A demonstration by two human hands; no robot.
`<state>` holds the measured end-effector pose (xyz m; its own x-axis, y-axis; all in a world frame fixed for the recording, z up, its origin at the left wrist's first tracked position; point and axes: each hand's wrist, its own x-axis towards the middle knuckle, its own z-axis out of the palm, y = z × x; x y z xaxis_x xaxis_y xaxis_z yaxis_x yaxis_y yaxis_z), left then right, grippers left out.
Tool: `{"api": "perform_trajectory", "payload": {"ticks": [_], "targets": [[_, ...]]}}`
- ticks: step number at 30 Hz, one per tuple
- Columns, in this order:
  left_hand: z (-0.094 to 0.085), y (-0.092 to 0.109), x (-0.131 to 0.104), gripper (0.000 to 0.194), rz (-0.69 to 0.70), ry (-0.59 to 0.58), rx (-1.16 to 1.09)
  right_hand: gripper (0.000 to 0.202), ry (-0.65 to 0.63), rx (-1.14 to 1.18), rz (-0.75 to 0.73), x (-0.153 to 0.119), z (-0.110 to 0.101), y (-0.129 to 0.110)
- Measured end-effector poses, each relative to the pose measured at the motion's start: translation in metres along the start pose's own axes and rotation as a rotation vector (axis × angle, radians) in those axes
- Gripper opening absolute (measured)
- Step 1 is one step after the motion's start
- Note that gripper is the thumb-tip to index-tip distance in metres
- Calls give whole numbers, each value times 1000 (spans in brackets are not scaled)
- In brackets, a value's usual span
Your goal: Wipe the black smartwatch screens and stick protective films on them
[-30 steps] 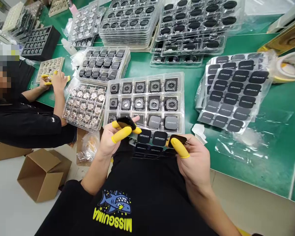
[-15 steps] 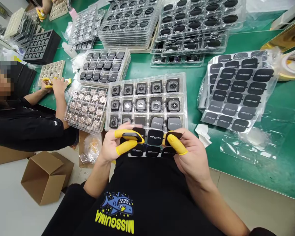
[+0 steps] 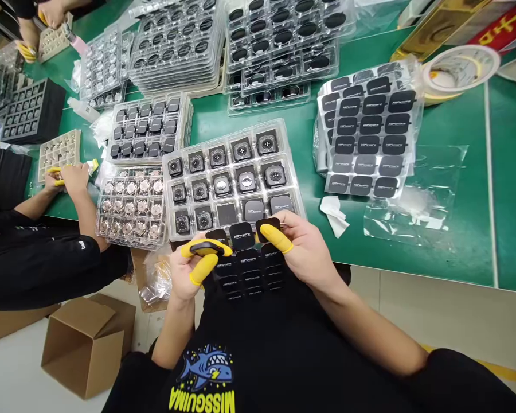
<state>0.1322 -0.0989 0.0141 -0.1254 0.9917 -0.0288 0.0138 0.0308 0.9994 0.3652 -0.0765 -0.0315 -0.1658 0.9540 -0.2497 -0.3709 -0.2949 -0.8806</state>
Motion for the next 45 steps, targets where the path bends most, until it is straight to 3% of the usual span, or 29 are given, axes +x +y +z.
{"api": "perform_trajectory", "payload": {"ticks": [3, 7, 12, 16, 23, 28, 32, 35, 38, 40, 43, 45], "targets": [[1, -2, -2, 32, 17, 135, 44, 44, 19, -154, -76, 0, -6, -1], [0, -6, -4, 39, 14, 190, 76, 22, -7, -400, -190, 0, -22, -8], [3, -6, -4, 39, 6, 182, 73, 18, -128, -624, -359, 2, -39, -22], [9, -3, -5, 32, 1, 169, 103, 21, -199, -749, -422, 0, -41, -25], [12, -7, -8, 37, 32, 221, 184, 13, -137, -884, -559, -5, -35, -24], [22, 0, -5, 29, -17, 154, 142, 17, -64, -914, -657, -1, -33, -21], [28, 1, 4, 37, -106, 192, 35, 25, -31, -900, -876, -3, -30, -20], [28, -3, 11, 47, -179, 239, -43, 27, -73, -842, -1043, -16, -30, -25], [24, -6, 14, 48, -224, 197, -47, 20, -149, -774, -1003, -34, -34, -41], [21, -6, 13, 45, -273, 96, -21, 16, -164, -708, -919, -39, -38, -57], [22, -5, 10, 44, -360, -93, -5, 9, -174, -588, -660, -27, -34, -81], [25, -3, 10, 46, -385, -179, -26, 10, -255, -522, -433, -8, -26, -90]]}}
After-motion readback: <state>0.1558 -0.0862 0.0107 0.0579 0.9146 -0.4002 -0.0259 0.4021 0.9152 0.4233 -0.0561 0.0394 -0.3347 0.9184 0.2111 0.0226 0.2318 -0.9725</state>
